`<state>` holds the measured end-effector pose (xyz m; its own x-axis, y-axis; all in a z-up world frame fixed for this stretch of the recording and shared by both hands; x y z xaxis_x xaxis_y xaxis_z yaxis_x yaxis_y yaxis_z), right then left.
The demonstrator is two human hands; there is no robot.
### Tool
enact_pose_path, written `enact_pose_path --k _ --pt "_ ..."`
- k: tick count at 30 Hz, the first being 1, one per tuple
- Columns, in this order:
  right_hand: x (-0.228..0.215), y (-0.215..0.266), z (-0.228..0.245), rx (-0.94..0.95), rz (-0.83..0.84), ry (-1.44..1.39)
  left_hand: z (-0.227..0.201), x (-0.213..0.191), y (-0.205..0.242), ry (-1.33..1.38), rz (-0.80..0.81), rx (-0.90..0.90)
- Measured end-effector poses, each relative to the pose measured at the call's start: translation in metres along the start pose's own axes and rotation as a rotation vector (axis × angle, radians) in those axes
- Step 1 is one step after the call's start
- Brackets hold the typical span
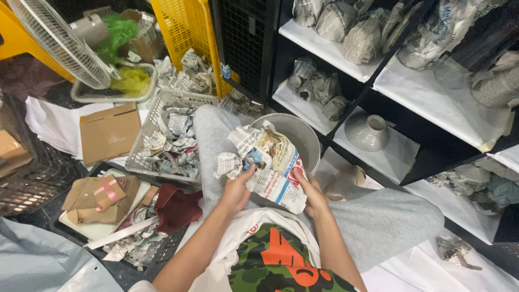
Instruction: The person sits on the floor and wraps small ceramic items, including a glass and a cup, with newspaper. They fold the newspaper around each item and place the wrapped objects onto a nearby shelf.
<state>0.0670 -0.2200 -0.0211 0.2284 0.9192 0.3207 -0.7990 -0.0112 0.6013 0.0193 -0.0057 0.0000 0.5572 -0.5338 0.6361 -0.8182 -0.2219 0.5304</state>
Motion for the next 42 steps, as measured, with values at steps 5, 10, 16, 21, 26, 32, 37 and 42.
enact_pose_path --k 5,10,16,21,26,32,37,42 --pt "-0.006 -0.011 0.010 -0.206 0.068 -0.078 -0.015 -0.001 0.020 0.009 0.292 0.028" --pt "-0.009 -0.002 0.021 -0.440 0.099 0.003 -0.069 -0.020 0.026 0.098 0.332 -0.216" --pt "0.000 0.004 0.005 -0.292 0.270 0.125 -0.085 -0.052 -0.013 -0.709 -0.236 -0.221" --pt "-0.007 0.001 0.007 -0.364 0.282 0.227 -0.076 -0.005 -0.018 -0.573 0.256 -0.278" --pt "-0.005 0.002 0.016 -0.406 0.261 0.158 -0.087 -0.002 0.005 -0.769 0.210 -0.033" --pt "-0.009 0.001 0.007 -0.364 0.218 0.200 -0.091 -0.008 0.021 -0.784 0.212 0.154" --pt "-0.020 -0.018 0.010 -0.553 0.187 0.125 -0.098 -0.043 0.009 -0.626 0.060 0.087" --pt "-0.021 -0.033 -0.010 -0.365 0.319 -0.007 -0.092 -0.067 0.005 -0.504 0.065 -0.001"
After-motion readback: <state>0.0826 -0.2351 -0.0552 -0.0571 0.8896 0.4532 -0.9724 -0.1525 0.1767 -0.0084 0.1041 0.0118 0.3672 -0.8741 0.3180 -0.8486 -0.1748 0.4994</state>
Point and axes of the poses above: each hand's wrist, its own y-axis away from the middle knuckle, its own x-axis out of the palm, z = x × y, the point moved 7 cm from there along -y, towards the middle knuckle, and after that the axes turned 12 degrees about -z, right-handed, at the moved point
